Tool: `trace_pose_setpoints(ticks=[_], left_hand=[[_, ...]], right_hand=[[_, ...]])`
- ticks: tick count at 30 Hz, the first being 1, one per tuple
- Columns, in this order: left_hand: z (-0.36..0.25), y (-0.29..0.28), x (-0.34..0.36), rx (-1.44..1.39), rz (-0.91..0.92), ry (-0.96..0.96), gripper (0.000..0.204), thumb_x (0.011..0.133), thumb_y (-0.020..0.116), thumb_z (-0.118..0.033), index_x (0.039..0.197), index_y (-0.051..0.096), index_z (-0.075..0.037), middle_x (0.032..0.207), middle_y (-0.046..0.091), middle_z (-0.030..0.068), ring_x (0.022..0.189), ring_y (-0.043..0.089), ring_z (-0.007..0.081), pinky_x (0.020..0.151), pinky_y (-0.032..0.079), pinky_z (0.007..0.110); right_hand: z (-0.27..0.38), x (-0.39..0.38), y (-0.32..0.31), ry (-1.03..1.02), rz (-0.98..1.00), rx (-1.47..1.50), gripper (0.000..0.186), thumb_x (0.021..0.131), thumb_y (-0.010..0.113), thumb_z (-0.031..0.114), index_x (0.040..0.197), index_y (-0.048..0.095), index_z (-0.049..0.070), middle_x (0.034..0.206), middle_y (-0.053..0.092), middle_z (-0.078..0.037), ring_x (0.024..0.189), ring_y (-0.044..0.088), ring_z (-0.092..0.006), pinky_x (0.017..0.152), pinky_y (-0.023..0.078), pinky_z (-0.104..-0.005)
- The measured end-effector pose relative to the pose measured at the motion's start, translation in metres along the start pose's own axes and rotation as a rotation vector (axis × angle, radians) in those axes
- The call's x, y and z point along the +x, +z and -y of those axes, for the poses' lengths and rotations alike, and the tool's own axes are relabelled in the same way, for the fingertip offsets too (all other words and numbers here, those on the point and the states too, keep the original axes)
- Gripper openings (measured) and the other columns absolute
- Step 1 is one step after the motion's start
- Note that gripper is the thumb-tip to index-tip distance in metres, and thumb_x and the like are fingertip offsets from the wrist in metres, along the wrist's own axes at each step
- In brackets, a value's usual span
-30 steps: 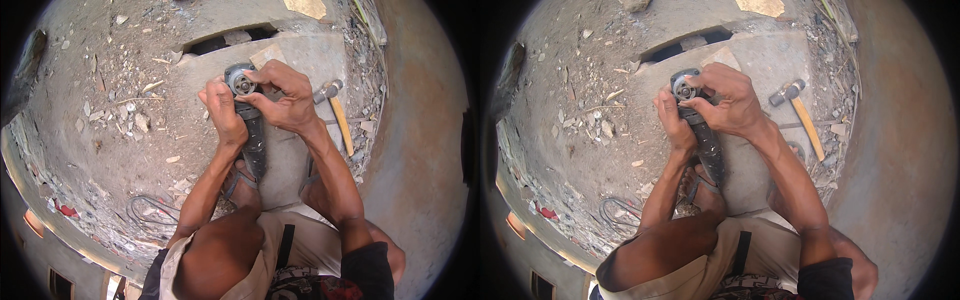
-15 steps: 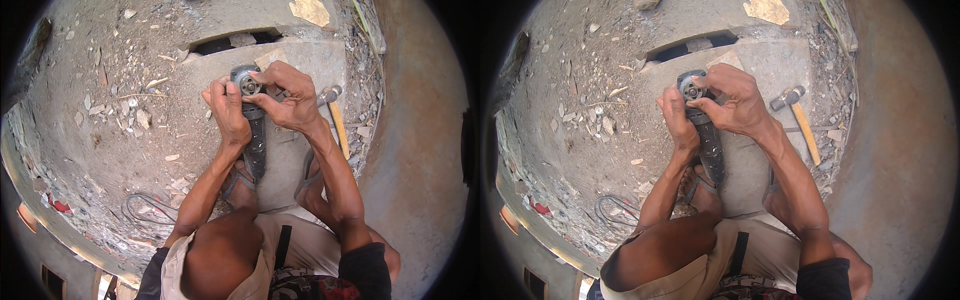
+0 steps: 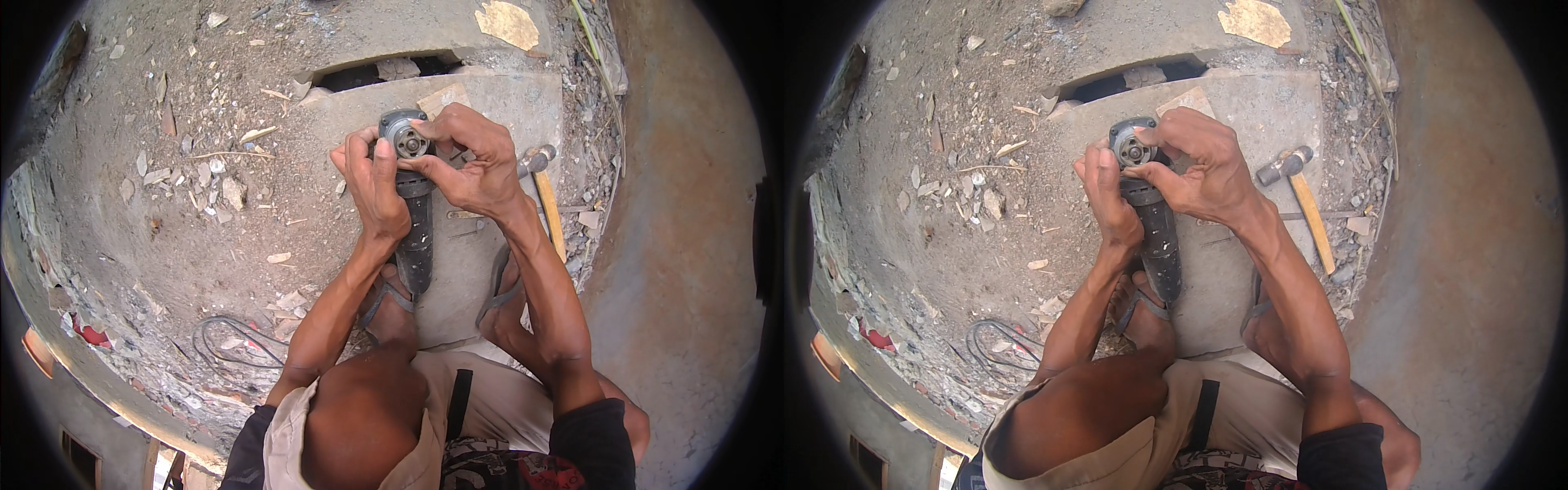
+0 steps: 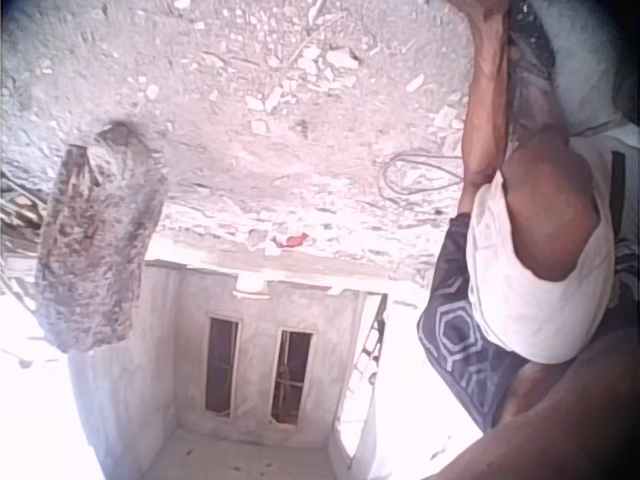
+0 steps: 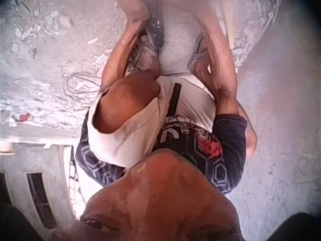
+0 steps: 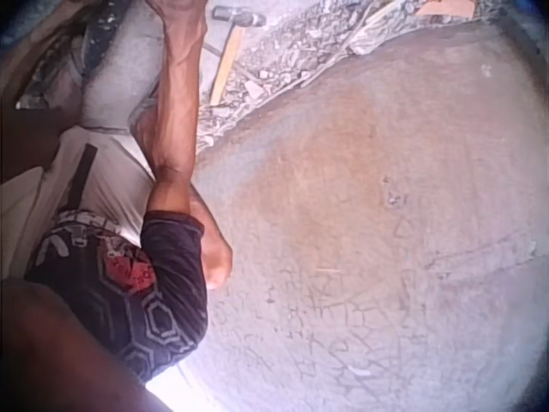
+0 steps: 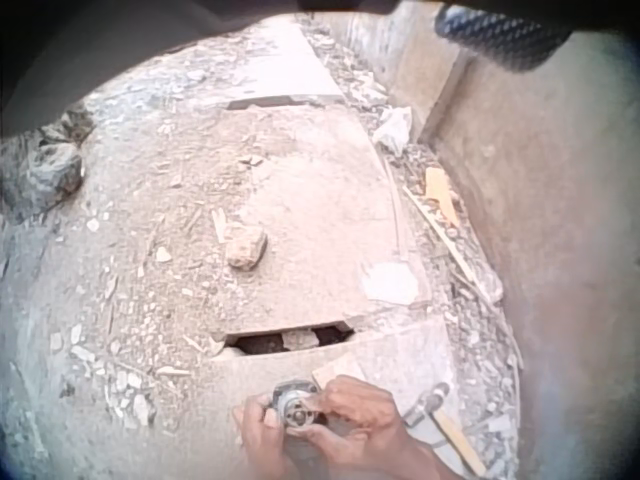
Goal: The person disassembles a handheld power tool, removes a small metal pin, and uses a hammer to tap the pin and tool components. The person then reassembles the tool and continues tapping with the hammer.
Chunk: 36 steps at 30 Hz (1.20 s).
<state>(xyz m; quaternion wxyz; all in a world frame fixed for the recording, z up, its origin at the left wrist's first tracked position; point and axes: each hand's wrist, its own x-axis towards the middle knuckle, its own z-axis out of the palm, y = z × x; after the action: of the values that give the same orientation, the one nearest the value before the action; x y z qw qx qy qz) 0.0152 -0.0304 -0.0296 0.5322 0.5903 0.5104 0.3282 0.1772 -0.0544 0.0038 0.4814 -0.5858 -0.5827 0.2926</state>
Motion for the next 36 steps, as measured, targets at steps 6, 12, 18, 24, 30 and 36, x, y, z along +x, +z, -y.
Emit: trace_pose_setpoints(ticks=[6,12,18,24,30,36], left_hand=[[0.0012,0.0011,-0.0004,0.032,-0.019,-0.006,0.051,0.107,0.043,-0.043,0.114,0.059,0.005,0.106,0.055,0.0175,0.104,0.037,0.0269,0.099,0.031,0.045],[-0.004,0.0017,-0.0009,0.051,-0.043,-0.005,0.052,0.107,0.045,-0.044,0.115,0.059,0.005,0.108,0.056,0.0184,0.106,0.039,0.0279,0.1,0.031,0.045],[-0.0043,-0.0007,-0.0016,0.034,-0.029,-0.012,0.053,0.1,0.053,-0.044,0.115,0.058,0.007,0.109,0.054,0.0197,0.106,0.039,0.0285,0.1,0.031,0.045],[-0.0059,-0.0023,-0.0026,0.008,-0.016,-0.011,0.058,0.092,0.059,-0.046,0.116,0.056,0.007,0.11,0.053,0.0201,0.107,0.038,0.0289,0.1,0.031,0.047],[-0.002,-0.0016,-0.0029,0.033,-0.016,0.053,0.058,0.09,0.061,-0.044,0.117,0.056,0.007,0.109,0.052,0.0196,0.106,0.038,0.0293,0.099,0.032,0.047],[-0.0021,-0.002,-0.0025,0.045,-0.018,0.039,0.058,0.089,0.063,-0.043,0.117,0.056,0.008,0.109,0.053,0.0197,0.106,0.038,0.0296,0.098,0.032,0.047]], right_hand=[[0.0019,0.0008,-0.0002,0.023,-0.003,0.011,0.035,0.071,0.091,0.007,0.101,0.073,0.002,0.072,0.056,-0.006,0.065,0.054,-0.0182,0.059,0.043,-0.034],[0.0047,0.001,0.0008,0.043,-0.011,0.012,0.034,0.071,0.09,0.005,0.1,0.073,0.001,0.072,0.057,-0.006,0.064,0.054,-0.018,0.058,0.043,-0.033],[0.0039,0.0013,0.0007,0.051,-0.004,0.007,0.034,0.071,0.089,0.004,0.101,0.074,0.0,0.071,0.055,-0.006,0.064,0.053,-0.018,0.059,0.042,-0.0332],[0.0028,0.0009,-0.0007,0.043,0.007,0.004,0.034,0.072,0.088,0.004,0.102,0.074,0.001,0.072,0.054,-0.006,0.064,0.053,-0.018,0.059,0.042,-0.0333],[0.0052,0.0015,-0.0002,0.053,0.005,-0.006,0.033,0.072,0.088,0.004,0.102,0.074,0.001,0.072,0.055,-0.006,0.064,0.053,-0.0176,0.058,0.042,-0.0327],[0.0055,0.0015,-0.0005,0.055,0.007,-0.001,0.033,0.073,0.087,0.003,0.103,0.074,0.002,0.072,0.055,-0.006,0.064,0.053,-0.0172,0.058,0.042,-0.0322]])
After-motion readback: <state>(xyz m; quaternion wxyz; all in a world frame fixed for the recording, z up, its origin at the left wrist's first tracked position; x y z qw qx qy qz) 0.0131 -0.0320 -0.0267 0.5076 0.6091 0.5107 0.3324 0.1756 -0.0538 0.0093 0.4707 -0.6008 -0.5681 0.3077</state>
